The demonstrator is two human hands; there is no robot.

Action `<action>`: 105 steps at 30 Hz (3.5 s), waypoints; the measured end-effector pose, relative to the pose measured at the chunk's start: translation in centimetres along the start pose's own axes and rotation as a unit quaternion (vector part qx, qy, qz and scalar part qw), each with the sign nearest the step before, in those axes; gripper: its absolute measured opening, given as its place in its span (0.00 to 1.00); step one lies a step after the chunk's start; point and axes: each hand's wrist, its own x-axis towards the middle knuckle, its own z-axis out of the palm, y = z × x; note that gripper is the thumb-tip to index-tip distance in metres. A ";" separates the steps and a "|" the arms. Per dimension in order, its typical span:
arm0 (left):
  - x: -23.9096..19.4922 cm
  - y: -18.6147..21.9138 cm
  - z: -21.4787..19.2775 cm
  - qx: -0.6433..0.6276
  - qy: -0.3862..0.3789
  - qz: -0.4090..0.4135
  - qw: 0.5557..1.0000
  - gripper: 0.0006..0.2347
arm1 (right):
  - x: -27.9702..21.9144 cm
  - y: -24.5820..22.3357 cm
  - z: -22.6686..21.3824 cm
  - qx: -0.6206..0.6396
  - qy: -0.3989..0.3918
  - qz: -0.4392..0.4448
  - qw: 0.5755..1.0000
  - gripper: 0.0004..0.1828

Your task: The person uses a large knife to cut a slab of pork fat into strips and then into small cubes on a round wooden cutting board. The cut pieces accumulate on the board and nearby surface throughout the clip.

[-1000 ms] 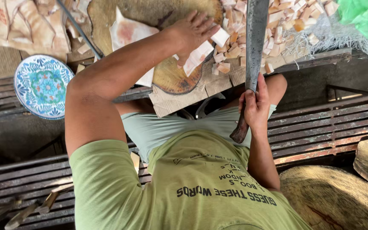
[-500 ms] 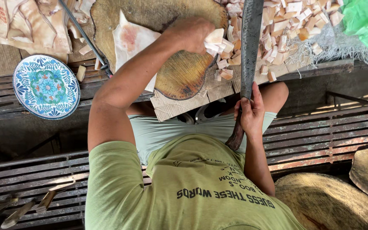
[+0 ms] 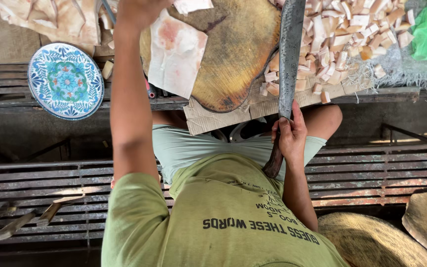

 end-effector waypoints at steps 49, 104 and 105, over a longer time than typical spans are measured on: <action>-12.6 9.8 9.4 -0.083 0.056 0.097 0.990 0.23 | -1.0 -5.1 3.8 -0.477 -0.083 -0.222 0.846 0.38; -10.9 6.1 9.3 -0.149 -0.031 0.109 0.982 0.15 | 4.7 -6.7 5.5 -0.429 -0.145 -0.283 0.845 0.38; -11.0 6.1 9.3 -0.161 -0.042 0.098 0.981 0.14 | 3.7 -6.9 5.2 -0.433 -0.122 -0.261 0.854 0.37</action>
